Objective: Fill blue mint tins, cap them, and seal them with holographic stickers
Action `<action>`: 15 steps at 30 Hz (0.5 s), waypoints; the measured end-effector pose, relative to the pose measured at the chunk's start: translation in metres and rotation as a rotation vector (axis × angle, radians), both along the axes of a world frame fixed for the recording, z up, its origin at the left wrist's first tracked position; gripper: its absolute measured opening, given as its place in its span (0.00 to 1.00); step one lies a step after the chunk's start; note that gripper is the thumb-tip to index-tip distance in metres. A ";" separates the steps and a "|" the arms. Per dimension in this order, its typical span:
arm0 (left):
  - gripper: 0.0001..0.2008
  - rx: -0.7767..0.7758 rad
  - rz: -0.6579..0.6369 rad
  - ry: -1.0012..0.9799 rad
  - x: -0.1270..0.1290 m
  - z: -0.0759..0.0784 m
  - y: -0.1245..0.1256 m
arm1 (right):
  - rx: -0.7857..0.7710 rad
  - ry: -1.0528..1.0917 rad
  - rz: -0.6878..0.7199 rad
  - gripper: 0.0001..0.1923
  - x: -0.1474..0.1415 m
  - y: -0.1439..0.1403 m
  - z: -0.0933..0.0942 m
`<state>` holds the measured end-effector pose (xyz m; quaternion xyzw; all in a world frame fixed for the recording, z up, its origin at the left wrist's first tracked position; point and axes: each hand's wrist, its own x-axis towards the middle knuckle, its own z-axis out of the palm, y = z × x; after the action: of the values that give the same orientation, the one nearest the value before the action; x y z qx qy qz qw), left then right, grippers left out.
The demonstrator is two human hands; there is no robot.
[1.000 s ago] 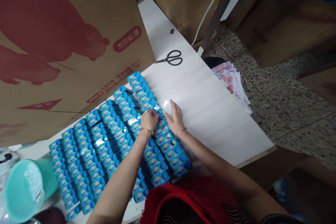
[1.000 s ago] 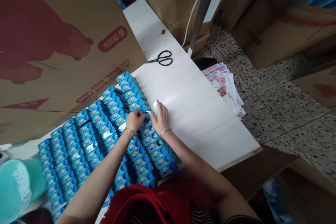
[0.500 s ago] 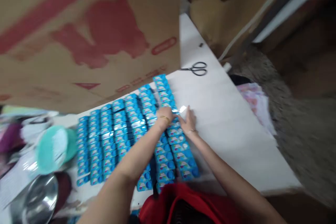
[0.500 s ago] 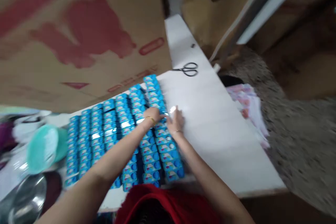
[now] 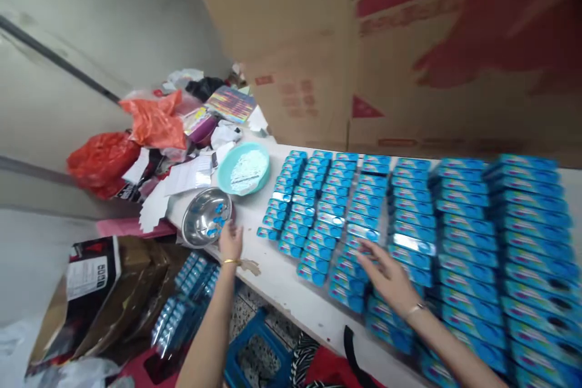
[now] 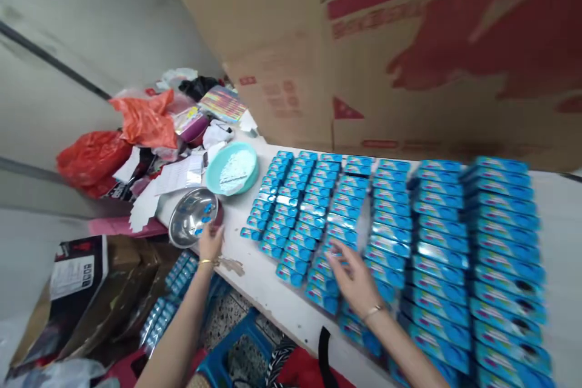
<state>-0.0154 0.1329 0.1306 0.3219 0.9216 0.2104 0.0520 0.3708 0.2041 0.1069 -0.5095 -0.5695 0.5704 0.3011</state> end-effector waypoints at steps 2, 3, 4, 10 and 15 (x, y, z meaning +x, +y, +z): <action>0.24 -0.283 0.092 0.065 -0.087 0.003 -0.028 | -0.076 0.137 0.178 0.24 -0.097 0.003 0.014; 0.23 -0.407 0.095 0.060 -0.123 0.001 -0.038 | -0.095 0.191 0.275 0.23 -0.147 0.003 0.020; 0.23 -0.494 0.082 0.034 -0.155 -0.003 -0.047 | -0.094 0.225 0.360 0.21 -0.197 0.004 0.025; 0.38 -0.633 -0.061 -0.197 -0.261 -0.062 -0.060 | 0.000 -0.194 0.826 0.22 -0.464 0.013 0.015; 0.34 -0.533 -0.055 -0.338 -0.267 -0.118 -0.060 | -0.179 -0.511 0.776 0.31 -0.567 0.005 -0.050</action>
<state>-0.2822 0.0728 0.0129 0.2820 0.9136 0.0107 0.2928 -0.1961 0.2088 0.0570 -0.4070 -0.7225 0.5438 -0.1292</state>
